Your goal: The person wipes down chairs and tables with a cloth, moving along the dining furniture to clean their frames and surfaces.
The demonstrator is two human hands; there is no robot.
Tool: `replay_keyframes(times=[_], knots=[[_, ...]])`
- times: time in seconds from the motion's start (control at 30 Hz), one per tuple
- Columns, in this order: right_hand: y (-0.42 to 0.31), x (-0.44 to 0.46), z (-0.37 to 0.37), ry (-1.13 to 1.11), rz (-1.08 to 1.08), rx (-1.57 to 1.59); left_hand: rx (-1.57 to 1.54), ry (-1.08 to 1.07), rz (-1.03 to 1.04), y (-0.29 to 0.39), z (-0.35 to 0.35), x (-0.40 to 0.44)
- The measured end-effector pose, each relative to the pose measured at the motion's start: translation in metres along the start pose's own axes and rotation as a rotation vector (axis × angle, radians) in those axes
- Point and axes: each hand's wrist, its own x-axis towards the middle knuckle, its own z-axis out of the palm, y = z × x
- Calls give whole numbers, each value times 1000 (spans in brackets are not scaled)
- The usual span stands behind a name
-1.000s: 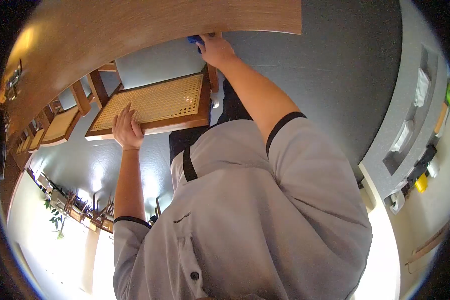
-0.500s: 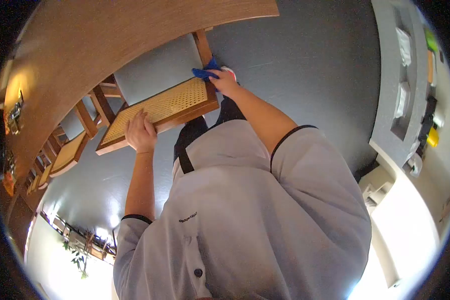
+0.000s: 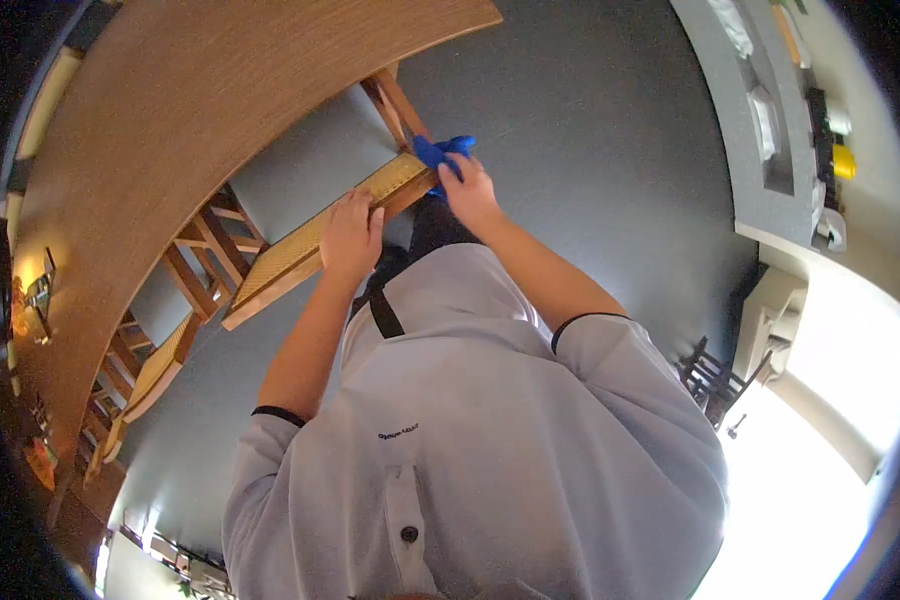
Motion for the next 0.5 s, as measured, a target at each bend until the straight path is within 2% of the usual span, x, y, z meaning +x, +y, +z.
replay_keyframes(times=[0.13,0.17,0.27,0.37,0.5], knots=[[-57,-30,-1,14,-220,-264,128,68,30,8,6,1],[-69,-30,-3,-36,-132,-257,135,68,31,7,6,0],[-45,-16,5,40,-262,-242,115,-33,15,4,1,-2],[-46,-10,-7,-26,-271,-177,121,-76,11,3,2,-2],[-23,-2,-8,-38,-386,-125,44,-16,-17,5,4,-1]])
